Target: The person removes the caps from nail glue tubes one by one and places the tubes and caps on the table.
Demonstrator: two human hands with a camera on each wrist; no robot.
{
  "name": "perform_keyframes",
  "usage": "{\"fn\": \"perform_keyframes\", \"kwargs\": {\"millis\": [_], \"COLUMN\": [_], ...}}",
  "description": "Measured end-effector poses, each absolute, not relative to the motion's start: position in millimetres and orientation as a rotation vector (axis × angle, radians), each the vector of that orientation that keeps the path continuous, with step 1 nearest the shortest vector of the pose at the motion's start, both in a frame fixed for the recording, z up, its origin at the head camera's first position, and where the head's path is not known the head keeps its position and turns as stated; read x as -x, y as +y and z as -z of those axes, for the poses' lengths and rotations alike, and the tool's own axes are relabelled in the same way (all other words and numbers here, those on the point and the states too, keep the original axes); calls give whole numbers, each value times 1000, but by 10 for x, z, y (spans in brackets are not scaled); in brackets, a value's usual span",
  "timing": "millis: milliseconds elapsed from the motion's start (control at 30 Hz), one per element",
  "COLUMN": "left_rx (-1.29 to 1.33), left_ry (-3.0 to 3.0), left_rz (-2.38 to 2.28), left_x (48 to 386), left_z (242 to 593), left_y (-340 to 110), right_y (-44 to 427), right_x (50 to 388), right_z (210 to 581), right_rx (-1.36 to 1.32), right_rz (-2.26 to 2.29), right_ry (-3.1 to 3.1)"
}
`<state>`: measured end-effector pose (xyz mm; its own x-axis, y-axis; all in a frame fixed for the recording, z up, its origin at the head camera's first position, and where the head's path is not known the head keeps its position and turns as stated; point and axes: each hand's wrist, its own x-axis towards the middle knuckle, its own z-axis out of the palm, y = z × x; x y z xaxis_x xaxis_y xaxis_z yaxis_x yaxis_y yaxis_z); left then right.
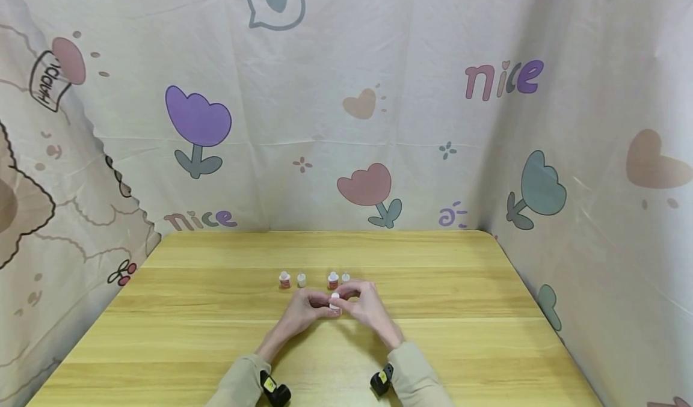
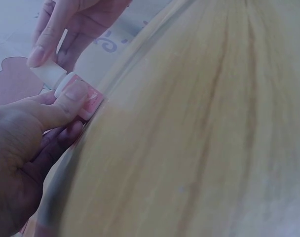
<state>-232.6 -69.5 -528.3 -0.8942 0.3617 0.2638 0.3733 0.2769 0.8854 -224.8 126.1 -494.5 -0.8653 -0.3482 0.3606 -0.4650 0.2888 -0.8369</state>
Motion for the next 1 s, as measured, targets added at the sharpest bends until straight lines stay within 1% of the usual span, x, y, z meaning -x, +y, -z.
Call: {"fn": "perform_keyframes", "kwargs": {"millis": [167,567,867,1000], "left_rx": [718,714,711,703], "left_ry": [-2495,-2504,-2501,-2517], "left_rz": [1751,1708,1747,1720], "left_x": [2327,2342,2332,2326], "left_z": [5284,5297,5295,5293], "left_y": [-697,-699,-701,-698], "right_y": [1259,1242,1219,1228], "right_x": [2252,2246,2077,2141], "right_z": [4939,4930,4646,4775], "right_rx": [-705,-733,-740,-681], "right_rz": [-1621,-1585,-1648,-1630], "right_ry": [-2448,-2461,-2469,-2463]}}
